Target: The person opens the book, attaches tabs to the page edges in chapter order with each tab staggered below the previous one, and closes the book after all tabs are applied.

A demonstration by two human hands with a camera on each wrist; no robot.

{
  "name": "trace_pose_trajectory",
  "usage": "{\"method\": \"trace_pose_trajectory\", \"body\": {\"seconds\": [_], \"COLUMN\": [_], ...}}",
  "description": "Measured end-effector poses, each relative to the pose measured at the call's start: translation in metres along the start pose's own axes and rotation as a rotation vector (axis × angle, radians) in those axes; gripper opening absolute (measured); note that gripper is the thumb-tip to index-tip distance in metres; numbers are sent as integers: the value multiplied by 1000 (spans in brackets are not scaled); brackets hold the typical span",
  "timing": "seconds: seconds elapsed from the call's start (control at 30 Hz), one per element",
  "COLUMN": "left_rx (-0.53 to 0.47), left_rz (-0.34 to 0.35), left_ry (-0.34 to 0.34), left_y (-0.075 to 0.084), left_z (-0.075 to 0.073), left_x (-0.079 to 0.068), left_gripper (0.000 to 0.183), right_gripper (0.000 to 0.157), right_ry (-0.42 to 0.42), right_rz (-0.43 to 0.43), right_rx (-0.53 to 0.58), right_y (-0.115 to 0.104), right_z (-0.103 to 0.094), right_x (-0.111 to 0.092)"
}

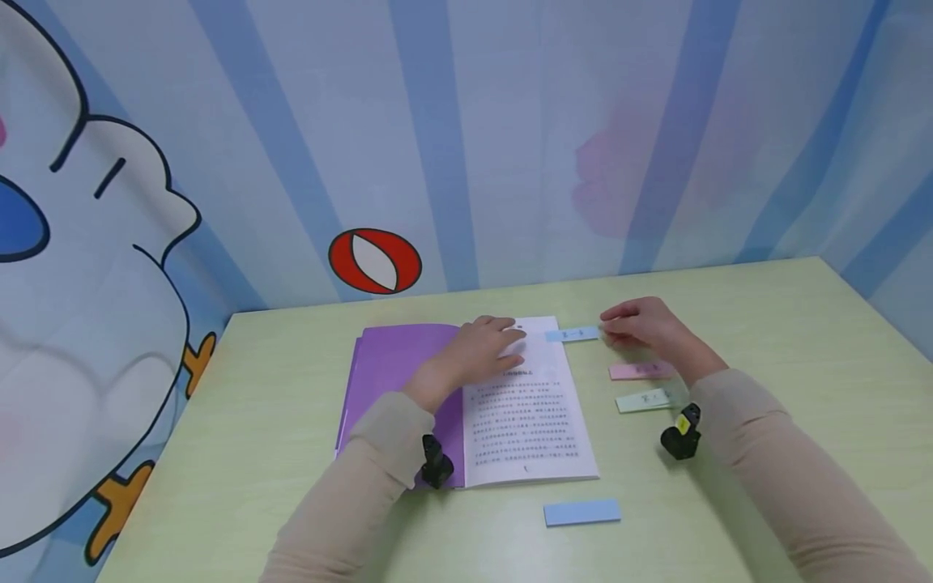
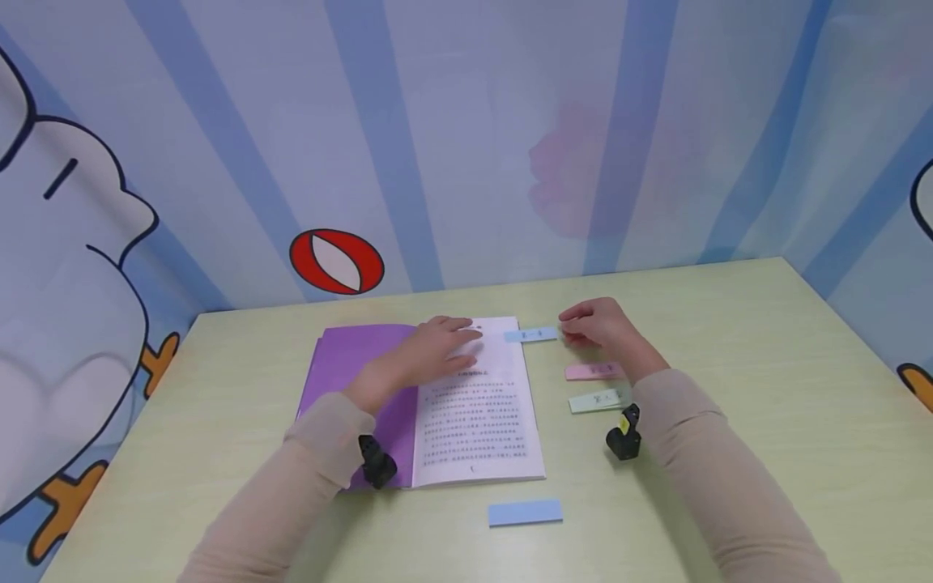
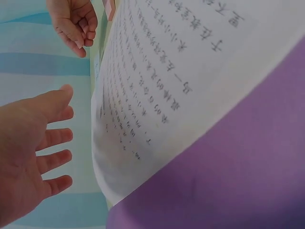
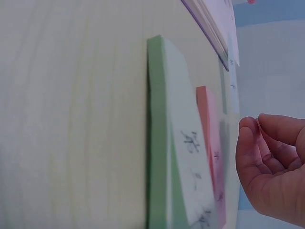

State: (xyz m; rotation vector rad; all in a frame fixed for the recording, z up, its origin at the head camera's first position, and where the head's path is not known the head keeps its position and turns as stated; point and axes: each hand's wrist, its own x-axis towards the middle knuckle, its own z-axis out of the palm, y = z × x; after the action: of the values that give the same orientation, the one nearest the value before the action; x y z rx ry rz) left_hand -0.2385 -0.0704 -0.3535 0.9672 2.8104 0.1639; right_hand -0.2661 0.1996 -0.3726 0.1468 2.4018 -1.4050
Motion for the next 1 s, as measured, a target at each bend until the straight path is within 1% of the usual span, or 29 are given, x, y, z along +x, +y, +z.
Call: {"method": "trace_pose_trajectory", "body": {"seconds": [0.1, 0.2, 0.33, 0.5, 0.6, 0.77, 0.83, 0.9, 1.0], "left_rx": [-8, 12, 52, 73, 96, 127, 132, 135, 113], "left_rz": [6, 19, 49, 101, 130, 159, 170, 185, 218], "left_ry": [14, 41, 110, 188, 192, 158, 149, 156, 203], "left_y": [-1, 0, 2, 7, 10, 13, 14, 14, 16], "left_z": [-3, -7, -11, -15, -15, -8, -5, -1, 3], "left_x": [-5, -11, -21, -35, -42, -55, -59, -63, -68], "left_gripper": [46, 46, 44, 42, 40, 38, 39, 39, 39], "right_gripper": [39, 39, 40, 40, 40, 39, 40, 40, 41], "right_ry": [-14, -30, -51, -64, -68, -77, -83, -90, -98], "right_rz": [-22, -37, -58, -94, -108, -142, -143, -145, -162], "right_rx": [-5, 0, 25, 58, 81, 111, 124, 145, 180], "right_y": [-3, -6, -7, -6, -5, -2, -1, 1, 4], "right_z": [-2, -3, -4, -2, -1, 3, 6, 9, 14], "right_x": [-5, -10, -16, -26, -33, -44, -48, -53, -60]}}
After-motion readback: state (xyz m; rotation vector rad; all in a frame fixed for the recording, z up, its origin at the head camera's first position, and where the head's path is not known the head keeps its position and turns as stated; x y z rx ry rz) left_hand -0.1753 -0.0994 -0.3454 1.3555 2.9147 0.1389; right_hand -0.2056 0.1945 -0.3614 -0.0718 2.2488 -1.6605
